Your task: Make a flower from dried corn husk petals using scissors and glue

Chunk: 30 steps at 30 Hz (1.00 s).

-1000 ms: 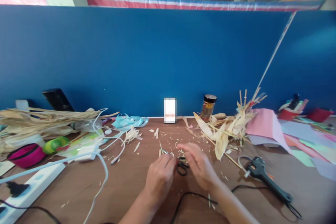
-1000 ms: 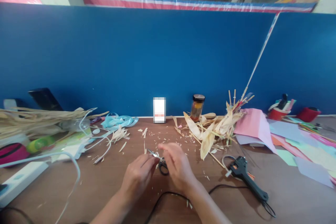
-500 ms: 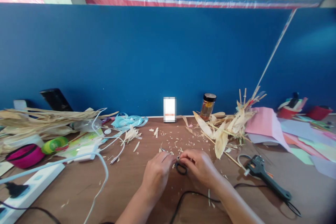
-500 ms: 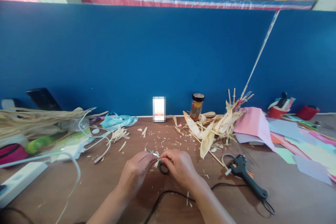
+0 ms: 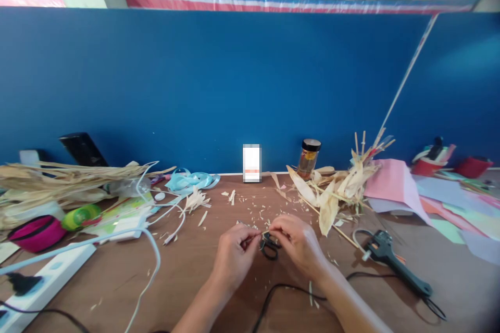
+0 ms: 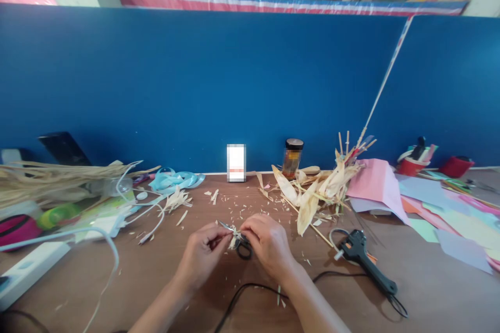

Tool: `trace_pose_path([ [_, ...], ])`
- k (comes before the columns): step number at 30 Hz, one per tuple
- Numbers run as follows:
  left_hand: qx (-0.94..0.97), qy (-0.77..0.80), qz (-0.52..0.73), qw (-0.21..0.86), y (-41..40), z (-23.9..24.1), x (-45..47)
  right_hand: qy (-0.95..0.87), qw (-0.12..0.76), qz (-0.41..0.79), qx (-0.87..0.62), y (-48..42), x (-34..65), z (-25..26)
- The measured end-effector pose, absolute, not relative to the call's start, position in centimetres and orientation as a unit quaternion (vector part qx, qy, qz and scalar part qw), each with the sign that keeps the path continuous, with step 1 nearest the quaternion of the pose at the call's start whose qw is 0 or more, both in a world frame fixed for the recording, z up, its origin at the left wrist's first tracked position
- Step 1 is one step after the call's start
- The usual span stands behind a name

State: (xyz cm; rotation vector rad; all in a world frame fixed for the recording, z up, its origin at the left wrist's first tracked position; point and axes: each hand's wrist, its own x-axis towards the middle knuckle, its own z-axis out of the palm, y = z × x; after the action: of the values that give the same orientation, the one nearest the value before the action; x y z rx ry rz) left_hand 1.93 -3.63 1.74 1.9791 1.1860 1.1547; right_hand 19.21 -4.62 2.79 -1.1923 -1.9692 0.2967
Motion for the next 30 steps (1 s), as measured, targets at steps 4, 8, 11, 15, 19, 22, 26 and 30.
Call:
trace_pose_path([
  [4, 0.725, 0.437, 0.439, 0.301, -3.8, 1.7, 2.0, -0.783, 0.403, 0.116, -0.460, -4.5, 19.2, 2.5],
  [8, 0.719, 0.443, 0.443, 0.302, -3.9, 1.8, 2.2, -0.778, 0.409, 0.095, -0.467, -4.3, 19.5, 2.4],
  [11, 0.714, 0.452, 0.447, 0.294, -3.7, 2.0, 2.1, -0.757, 0.423, 0.066, -0.494, -4.0, 20.2, 3.1],
  [15, 0.714, 0.465, 0.445, 0.276, -3.5, 1.8, 1.8, -0.736, 0.411, 0.041, -0.537, -4.3, 21.6, 5.3],
  [19, 0.711, 0.473, 0.451, 0.260, -3.3, 1.6, 1.6, -0.765, 0.313, 0.064, -0.559, -5.4, 22.0, 6.3],
  [22, 0.715, 0.465, 0.457, 0.254, -3.3, 1.6, 1.6, -0.805, 0.214, 0.082, -0.548, -5.9, 20.9, 5.2],
  [26, 0.715, 0.468, 0.461, 0.238, -3.2, 1.7, 1.5, -0.812, 0.135, 0.080, -0.562, -5.6, 18.8, 3.2],
  [30, 0.706, 0.483, 0.466, 0.226, -2.6, 1.4, 0.8, -0.802, 0.125, 0.093, -0.576, -5.1, 17.9, 2.4],
])
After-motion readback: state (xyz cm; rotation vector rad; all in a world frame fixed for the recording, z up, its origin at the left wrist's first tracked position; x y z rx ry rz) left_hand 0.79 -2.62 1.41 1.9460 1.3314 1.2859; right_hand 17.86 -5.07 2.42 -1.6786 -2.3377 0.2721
